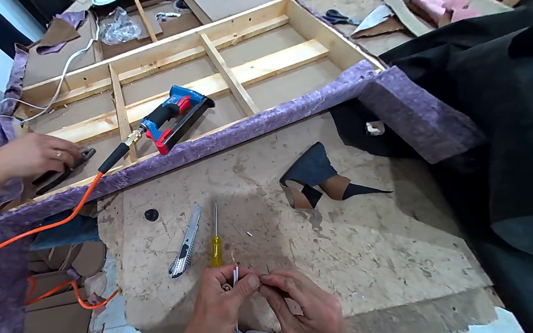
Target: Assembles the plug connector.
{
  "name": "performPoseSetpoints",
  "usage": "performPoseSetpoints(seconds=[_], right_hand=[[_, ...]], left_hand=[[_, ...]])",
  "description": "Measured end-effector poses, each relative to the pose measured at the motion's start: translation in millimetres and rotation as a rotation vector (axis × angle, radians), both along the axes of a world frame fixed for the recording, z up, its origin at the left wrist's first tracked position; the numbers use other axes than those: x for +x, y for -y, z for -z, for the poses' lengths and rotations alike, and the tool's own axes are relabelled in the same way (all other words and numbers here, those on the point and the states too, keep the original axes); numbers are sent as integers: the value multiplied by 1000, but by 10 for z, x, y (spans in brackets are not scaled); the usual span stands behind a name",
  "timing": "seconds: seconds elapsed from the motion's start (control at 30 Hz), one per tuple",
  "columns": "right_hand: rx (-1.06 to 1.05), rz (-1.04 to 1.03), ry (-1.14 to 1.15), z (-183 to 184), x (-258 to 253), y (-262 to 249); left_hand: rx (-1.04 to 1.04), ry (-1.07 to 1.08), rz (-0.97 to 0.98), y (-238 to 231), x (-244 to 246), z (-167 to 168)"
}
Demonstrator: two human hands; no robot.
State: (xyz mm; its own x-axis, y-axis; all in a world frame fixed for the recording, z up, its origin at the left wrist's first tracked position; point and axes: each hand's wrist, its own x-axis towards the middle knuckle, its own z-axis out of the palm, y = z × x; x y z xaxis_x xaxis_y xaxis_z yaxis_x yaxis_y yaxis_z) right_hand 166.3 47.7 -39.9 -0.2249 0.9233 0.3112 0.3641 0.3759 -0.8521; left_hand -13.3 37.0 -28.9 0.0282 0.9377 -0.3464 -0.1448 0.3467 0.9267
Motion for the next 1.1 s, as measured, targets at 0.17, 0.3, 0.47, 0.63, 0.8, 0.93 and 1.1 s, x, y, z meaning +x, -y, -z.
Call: performPoseSetpoints(seconds=[0.17, 0.3, 0.47, 0.63, 0.8, 0.93, 1.1], right_hand=[[36, 25, 5, -27, -36, 5], [100, 101, 3, 80, -21, -8], [-146, 117, -352, 59, 132, -52], [-225, 17, -439, 5, 189, -54], [-236, -65, -507, -1, 209, -25], [-202, -121, -480, 41, 218, -33], [-183, -142, -419, 40, 156, -69]], left_hand=[[94, -96, 27, 6, 0, -37], [168, -32, 131, 0, -17, 23], [-39, 409, 80, 14, -1, 159], [-121, 449, 12, -22, 55, 117], [-126, 535, 17, 5, 75, 135], [-75, 555, 34, 32, 81, 124], [72, 401, -7, 50, 96, 135]])
